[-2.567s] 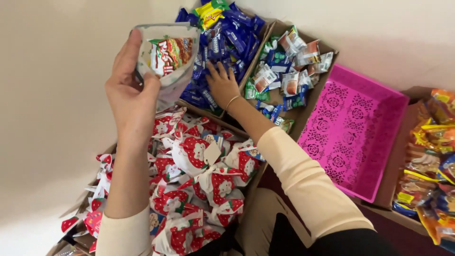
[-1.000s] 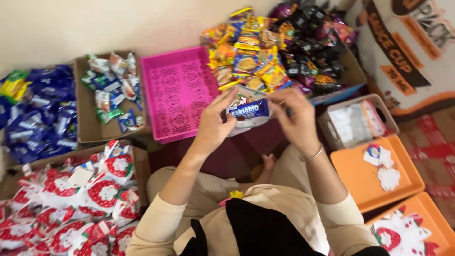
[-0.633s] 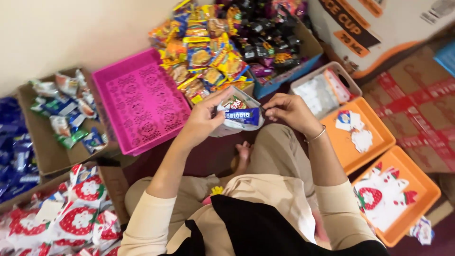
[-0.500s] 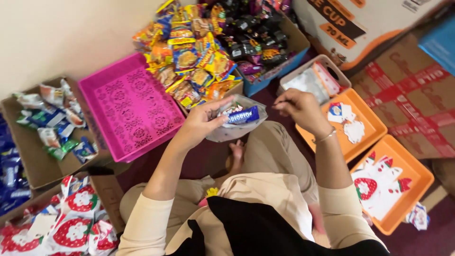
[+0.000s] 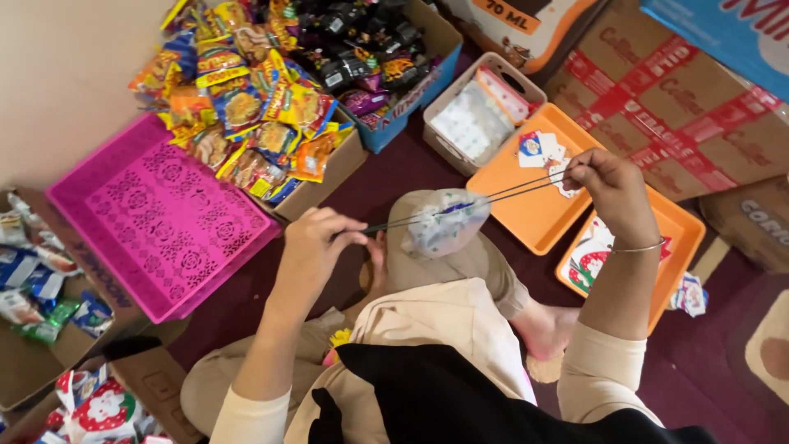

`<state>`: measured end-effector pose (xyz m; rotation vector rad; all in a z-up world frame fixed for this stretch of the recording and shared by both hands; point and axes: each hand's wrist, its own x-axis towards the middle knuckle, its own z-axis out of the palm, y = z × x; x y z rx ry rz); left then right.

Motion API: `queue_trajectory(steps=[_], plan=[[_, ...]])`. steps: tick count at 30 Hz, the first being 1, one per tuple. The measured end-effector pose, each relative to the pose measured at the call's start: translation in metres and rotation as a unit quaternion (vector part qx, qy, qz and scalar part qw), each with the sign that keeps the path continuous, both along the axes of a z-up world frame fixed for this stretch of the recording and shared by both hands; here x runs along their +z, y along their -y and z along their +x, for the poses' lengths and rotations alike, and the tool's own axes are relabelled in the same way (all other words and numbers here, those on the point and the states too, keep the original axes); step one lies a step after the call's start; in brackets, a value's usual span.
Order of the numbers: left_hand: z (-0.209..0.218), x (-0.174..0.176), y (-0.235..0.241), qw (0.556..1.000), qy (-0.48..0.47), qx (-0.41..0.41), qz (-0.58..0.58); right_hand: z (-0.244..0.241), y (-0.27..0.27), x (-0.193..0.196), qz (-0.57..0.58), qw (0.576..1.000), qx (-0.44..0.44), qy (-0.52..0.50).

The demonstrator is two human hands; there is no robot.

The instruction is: Packing various small items, including snack packets and masks, into individual plastic gift bags.

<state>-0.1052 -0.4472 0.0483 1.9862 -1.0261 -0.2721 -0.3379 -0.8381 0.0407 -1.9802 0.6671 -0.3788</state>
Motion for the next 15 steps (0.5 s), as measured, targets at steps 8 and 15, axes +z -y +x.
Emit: queue_trajectory(steps=[8,15], plan=[[-0.026,-0.044,0.016,0.960,-0.194,0.019,-0.200,-0.046,0.037,-0.071,0.048,0.996,-0.077,0.009],[-0.043,-0.040,0.113,0.832,-0.470,-0.009,-0.294,-0.025,0.033,-0.057,0.090,0.991,-0.055,0.084]])
